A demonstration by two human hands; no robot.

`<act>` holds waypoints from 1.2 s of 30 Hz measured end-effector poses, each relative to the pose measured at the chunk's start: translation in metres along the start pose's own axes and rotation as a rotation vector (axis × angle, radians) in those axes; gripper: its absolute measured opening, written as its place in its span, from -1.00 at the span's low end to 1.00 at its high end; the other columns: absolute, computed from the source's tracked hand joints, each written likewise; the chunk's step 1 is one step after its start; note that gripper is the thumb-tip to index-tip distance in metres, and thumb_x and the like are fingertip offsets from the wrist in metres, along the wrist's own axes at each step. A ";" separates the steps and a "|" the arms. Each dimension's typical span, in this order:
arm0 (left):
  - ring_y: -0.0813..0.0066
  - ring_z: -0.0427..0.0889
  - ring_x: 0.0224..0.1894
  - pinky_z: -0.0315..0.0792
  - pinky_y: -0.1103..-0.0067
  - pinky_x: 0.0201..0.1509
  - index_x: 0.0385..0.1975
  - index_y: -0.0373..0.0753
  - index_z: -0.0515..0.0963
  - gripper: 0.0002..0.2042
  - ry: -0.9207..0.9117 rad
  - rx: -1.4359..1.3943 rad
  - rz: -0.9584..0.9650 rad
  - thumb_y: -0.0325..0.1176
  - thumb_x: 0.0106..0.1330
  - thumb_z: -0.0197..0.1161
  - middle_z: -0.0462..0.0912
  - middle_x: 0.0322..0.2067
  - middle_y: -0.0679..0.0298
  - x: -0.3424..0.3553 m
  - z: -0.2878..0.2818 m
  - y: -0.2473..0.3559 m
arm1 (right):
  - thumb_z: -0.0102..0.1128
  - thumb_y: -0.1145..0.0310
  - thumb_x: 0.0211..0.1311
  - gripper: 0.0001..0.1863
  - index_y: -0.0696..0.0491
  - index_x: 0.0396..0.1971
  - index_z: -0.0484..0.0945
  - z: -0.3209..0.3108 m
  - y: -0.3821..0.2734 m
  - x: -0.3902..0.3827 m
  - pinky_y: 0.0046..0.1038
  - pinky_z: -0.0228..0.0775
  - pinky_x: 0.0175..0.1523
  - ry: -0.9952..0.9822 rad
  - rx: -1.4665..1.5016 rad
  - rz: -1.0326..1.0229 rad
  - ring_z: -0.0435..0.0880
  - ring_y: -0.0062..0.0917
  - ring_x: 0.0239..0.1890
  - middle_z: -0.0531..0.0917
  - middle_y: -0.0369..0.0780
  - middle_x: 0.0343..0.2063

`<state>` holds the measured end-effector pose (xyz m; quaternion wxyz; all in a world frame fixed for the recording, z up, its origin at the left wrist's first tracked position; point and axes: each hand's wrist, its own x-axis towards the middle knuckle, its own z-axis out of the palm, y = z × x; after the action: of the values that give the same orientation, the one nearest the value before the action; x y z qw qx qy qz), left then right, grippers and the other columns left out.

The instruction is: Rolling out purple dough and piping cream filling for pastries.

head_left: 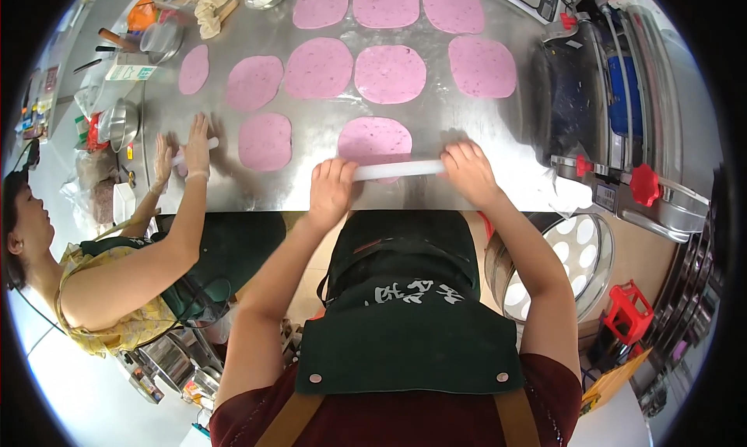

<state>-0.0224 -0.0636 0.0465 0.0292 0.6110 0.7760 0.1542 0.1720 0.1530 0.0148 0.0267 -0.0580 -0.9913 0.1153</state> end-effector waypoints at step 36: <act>0.13 0.03 0.25 -0.05 0.27 0.26 0.15 -0.28 0.15 -0.40 -0.183 -0.155 -0.143 -0.16 0.12 0.08 0.08 0.20 0.08 0.012 0.034 0.043 | 0.22 0.25 -0.09 -0.65 0.07 -0.38 0.27 0.047 -0.107 -0.105 -0.27 0.37 -0.54 -0.142 0.421 0.496 0.54 -0.20 -0.61 0.52 -0.10 -0.60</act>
<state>0.0227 -0.0363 0.0276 0.1579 0.5613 0.7975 0.1548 0.2613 0.0261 -0.0098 -0.0600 -0.2828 -0.9006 0.3244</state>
